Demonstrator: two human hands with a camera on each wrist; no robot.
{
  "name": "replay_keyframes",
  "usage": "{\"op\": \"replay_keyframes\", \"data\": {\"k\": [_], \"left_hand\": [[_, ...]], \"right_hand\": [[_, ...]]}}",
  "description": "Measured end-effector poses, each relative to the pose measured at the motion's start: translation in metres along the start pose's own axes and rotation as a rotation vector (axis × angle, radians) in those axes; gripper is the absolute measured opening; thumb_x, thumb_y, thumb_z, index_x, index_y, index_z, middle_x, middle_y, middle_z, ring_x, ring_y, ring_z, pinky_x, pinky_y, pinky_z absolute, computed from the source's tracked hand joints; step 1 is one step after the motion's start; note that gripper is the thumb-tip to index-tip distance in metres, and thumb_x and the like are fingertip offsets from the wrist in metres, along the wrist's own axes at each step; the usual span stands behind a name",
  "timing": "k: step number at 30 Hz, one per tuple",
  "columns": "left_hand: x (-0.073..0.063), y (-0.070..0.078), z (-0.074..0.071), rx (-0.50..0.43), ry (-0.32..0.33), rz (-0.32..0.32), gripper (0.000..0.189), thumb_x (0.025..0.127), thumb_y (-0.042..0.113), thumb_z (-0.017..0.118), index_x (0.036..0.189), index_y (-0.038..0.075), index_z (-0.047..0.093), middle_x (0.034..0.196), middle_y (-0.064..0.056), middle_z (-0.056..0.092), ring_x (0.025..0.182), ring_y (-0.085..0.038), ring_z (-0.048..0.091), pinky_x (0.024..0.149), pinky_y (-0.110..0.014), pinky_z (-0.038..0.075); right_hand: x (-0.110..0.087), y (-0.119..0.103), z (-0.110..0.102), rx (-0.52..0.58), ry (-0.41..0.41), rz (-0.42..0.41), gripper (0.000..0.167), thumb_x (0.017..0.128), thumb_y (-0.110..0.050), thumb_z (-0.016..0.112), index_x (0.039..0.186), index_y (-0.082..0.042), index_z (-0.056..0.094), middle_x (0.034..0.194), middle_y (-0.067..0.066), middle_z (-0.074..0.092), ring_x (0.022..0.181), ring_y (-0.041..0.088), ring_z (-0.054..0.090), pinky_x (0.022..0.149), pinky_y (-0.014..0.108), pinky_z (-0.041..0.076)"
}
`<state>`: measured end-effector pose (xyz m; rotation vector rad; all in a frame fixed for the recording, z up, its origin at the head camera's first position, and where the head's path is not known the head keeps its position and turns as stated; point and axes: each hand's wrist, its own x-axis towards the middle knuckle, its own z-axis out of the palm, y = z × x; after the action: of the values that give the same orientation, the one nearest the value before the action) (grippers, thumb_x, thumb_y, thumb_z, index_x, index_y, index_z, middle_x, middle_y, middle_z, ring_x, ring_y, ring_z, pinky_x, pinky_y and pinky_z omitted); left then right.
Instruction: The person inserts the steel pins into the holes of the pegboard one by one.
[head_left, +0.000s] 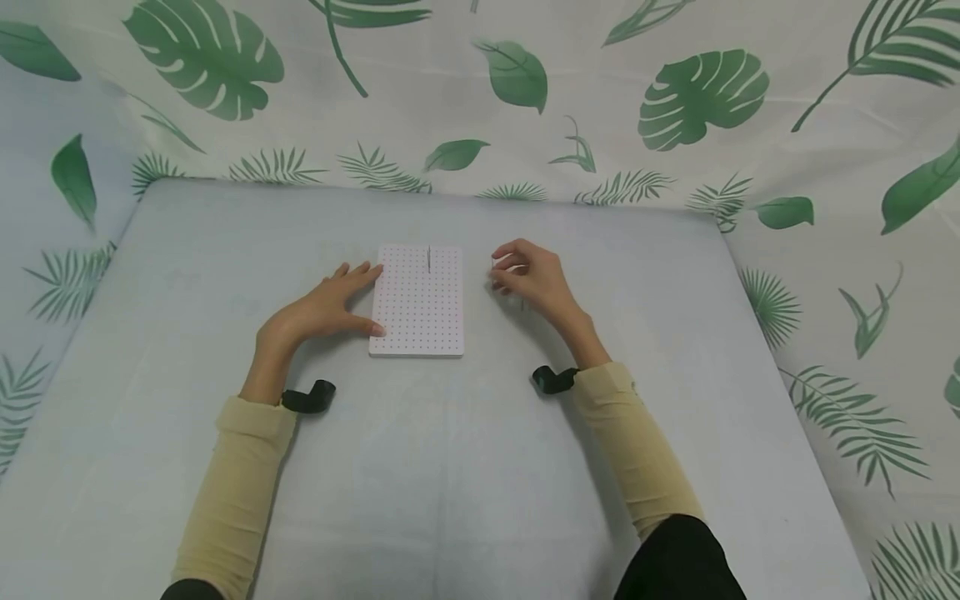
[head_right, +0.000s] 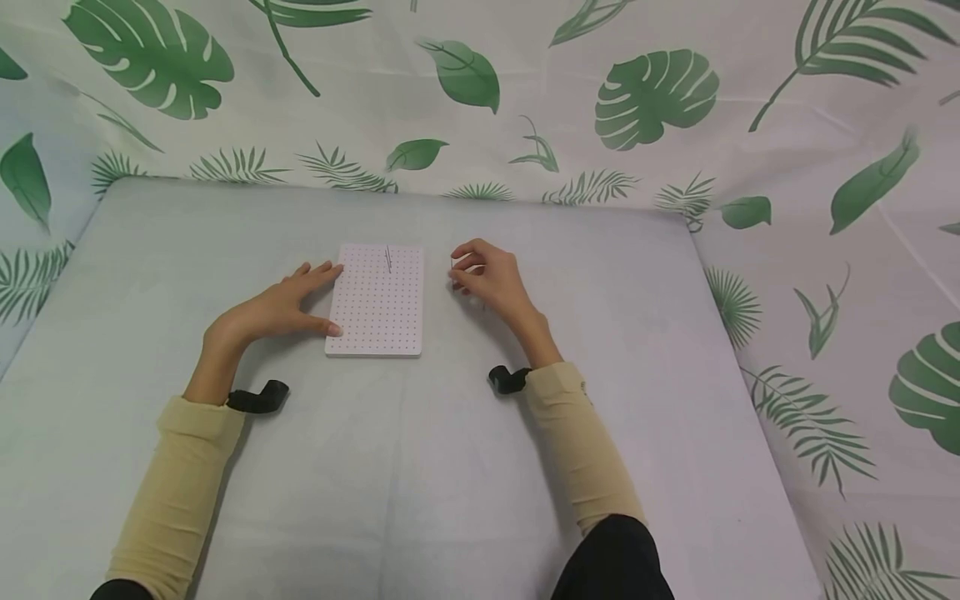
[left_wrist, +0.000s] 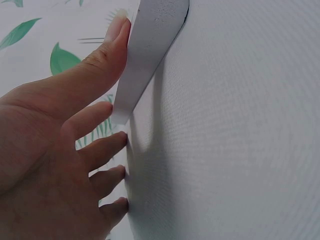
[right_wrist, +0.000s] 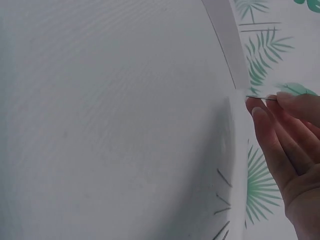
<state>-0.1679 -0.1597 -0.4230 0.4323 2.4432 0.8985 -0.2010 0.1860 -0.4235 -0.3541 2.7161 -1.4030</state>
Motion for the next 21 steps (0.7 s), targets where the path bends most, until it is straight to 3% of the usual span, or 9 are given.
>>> {"op": "replay_keyframes", "data": {"k": [21], "left_hand": [[0.001,-0.002,0.000,-0.004,-0.003,0.000,0.104,0.088,0.034,0.082,0.166,0.013,0.016,0.174,-0.014,0.005,0.159,-0.040,-0.010,0.127,-0.063,-0.004]], "right_hand": [[0.011,-0.015,0.012,0.028,-0.048,-0.036,0.015,0.093,-0.007,0.074,0.107,-0.003,0.070,0.100,0.013,0.076,0.080,0.024,0.076,0.070,0.038,0.064]]}}
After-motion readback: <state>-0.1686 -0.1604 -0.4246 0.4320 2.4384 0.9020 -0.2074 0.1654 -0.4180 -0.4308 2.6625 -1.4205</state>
